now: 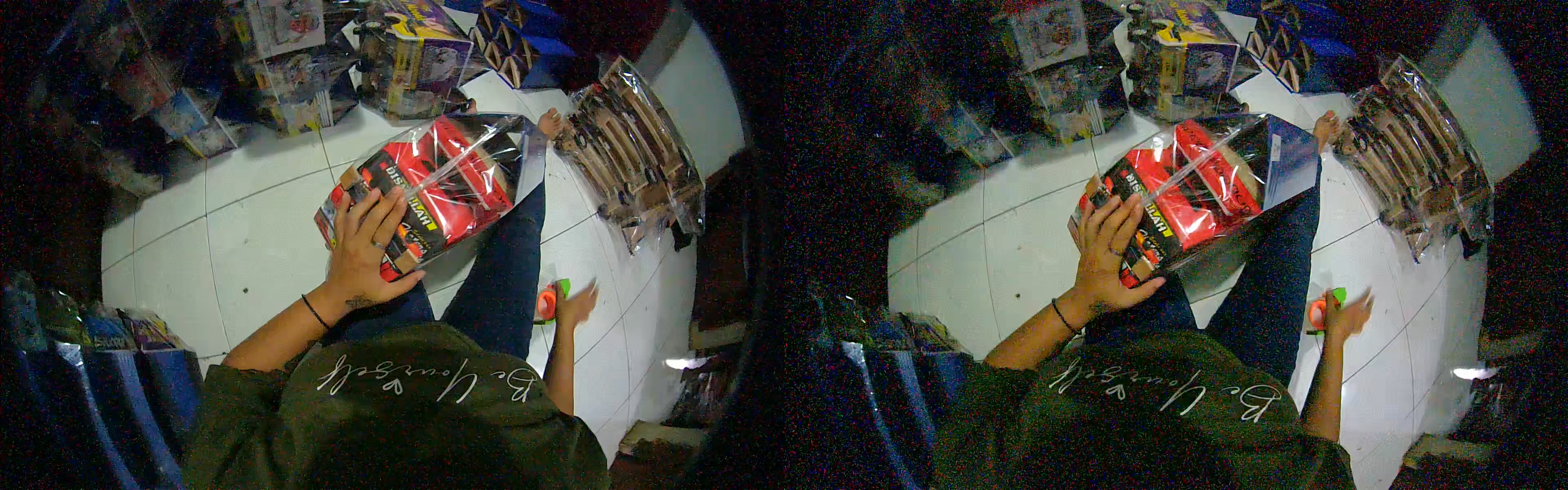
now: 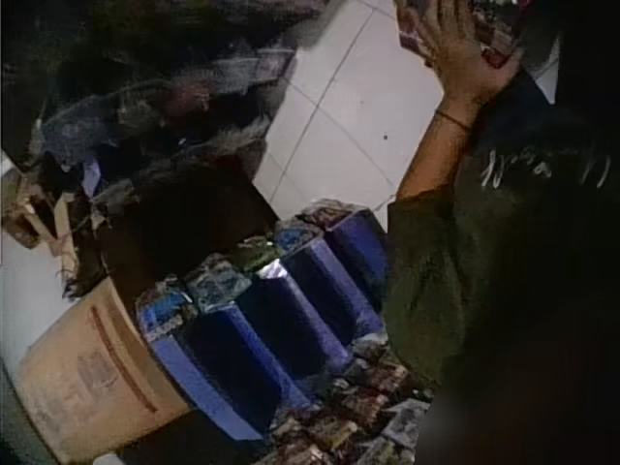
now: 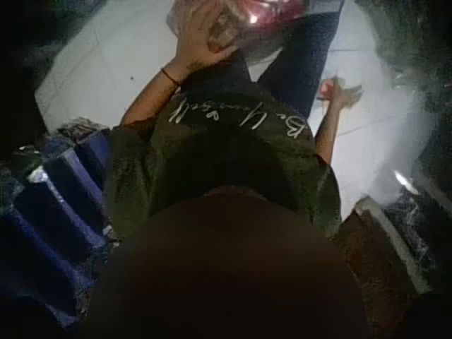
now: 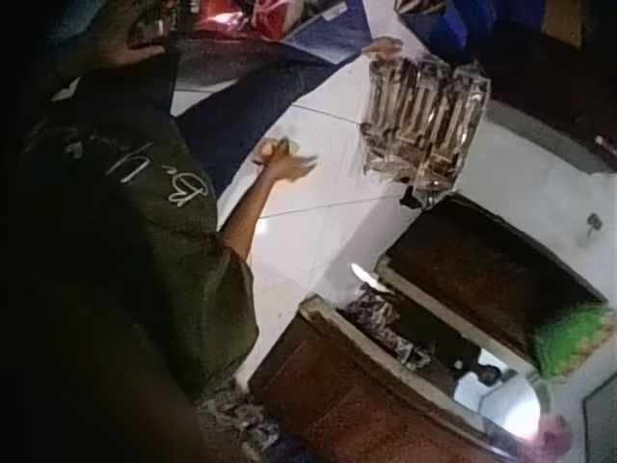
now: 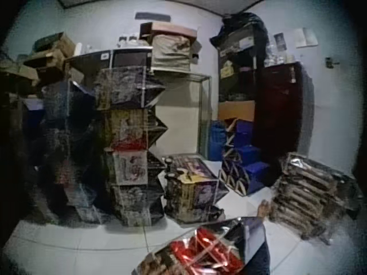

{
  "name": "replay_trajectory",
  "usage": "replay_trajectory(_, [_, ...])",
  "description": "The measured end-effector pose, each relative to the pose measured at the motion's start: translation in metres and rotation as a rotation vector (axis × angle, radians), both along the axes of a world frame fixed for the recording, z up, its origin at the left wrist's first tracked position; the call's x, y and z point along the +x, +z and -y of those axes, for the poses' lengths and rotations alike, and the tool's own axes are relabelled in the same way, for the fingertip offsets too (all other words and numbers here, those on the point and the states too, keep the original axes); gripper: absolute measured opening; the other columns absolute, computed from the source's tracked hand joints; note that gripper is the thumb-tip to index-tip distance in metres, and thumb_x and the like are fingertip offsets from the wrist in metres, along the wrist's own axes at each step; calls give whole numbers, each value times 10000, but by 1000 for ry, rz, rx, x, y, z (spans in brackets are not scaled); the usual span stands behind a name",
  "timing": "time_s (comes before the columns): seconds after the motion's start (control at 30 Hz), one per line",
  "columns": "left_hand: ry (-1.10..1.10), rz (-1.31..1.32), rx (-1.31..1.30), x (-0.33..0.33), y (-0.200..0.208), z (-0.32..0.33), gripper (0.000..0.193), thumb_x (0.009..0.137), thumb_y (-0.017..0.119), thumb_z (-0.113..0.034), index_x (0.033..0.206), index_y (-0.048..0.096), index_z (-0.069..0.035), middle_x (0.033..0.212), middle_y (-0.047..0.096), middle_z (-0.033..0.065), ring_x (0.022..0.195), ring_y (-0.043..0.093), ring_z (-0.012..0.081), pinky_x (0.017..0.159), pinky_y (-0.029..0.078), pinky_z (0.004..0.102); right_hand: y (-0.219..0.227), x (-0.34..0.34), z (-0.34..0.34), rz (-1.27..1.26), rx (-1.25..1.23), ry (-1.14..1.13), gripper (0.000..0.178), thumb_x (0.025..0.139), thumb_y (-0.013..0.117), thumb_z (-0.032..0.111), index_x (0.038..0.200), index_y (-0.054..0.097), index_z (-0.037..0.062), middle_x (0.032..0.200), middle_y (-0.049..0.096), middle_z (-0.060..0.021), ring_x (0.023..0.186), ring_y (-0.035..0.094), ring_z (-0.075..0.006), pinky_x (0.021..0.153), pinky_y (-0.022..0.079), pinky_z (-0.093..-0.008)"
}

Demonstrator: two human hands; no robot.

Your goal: The person sits on the floor and wraps several boxed toy cars in clear plastic bags. They use a handheld tape dispenser to seal the bags, then place the wrapped items into a stack.

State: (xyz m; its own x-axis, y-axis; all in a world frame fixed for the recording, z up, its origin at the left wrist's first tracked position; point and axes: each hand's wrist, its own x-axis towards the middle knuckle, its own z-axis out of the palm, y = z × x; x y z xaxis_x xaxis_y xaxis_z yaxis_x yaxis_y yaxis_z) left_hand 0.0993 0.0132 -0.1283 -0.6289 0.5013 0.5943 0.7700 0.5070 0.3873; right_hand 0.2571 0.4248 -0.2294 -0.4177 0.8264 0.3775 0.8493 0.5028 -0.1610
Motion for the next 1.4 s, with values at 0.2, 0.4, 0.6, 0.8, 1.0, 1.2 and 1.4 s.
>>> replay_trajectory(0.2, [149, -44, -78, 22, 3, -9, 951, 618, 738, -491, 1414, 373, -119, 1456, 375, 47, 1277, 319, 273, 1079, 55, 541, -196, 78, -136, -273, -1179, -32, 735, 716, 727, 480, 1119, 524, -100, 1040, 597, -220, 920, 623, -330, 764, 536, -474])
replay_trajectory(0.4, [103, -34, 56, 26, -3, -20, 864, 678, 709, -434, 1392, 392, -64, 1460, 363, 71, 1242, 349, 271, 1044, 196, 497, -115, 35, -102, -1553, -1652, -191, 385, 876, 602, 344, 1195, 572, 129, 1129, 616, -63, 930, 622, -262, 760, 553, -410])
replay_trajectory(0.6, [89, -115, 49, 35, -3, -19, 926, 650, 739, -447, 1399, 366, -51, 1456, 357, 96, 1270, 337, 293, 1059, 204, 509, 169, -85, 41, -1173, -368, 1031, 422, 849, 571, 127, 1240, 491, -10, 1229, 549, -138, 1117, 550, -251, 986, 433, -395])
replay_trajectory(0.8, [-50, -25, -68, 30, -4, 5, 874, 609, 741, -488, 1322, 468, -63, 1398, 413, 140, 1283, 333, 318, 1034, 194, 531, 277, -194, 260, -102, 80, 1434, 446, 686, 666, 255, 1081, 647, 48, 1121, 588, -230, 1018, 604, -351, 901, 478, -425])
replay_trajectory(1.0, [9, 63, -131, 31, -15, 3, 953, 625, 715, -482, 1433, 342, -141, 1508, 278, 62, 1366, 252, 294, 1017, 171, 607, 294, -230, 330, 656, 247, 1402, 341, 657, 640, 261, 902, 704, 33, 889, 662, -231, 794, 654, -385, 731, 526, -462])
replay_trajectory(1.2, [-25, -75, -13, 29, -24, 2, 978, 645, 689, -485, 1471, 279, -156, 1534, 242, 21, 1390, 227, 255, 1053, 136, 579, 292, -297, 381, 1329, 386, 1475, 323, 574, 634, 150, 845, 688, -17, 826, 658, -219, 736, 647, -319, 662, 510, -458])
replay_trajectory(1.4, [-18, -95, 68, 25, -22, 5, 950, 649, 675, -487, 1462, 305, -162, 1511, 294, 10, 1332, 302, 220, 1095, 113, 489, 270, -343, 381, 1450, 693, 1549, 326, 637, 651, 198, 876, 682, -22, 864, 670, -225, 776, 657, -327, 663, 514, -471])
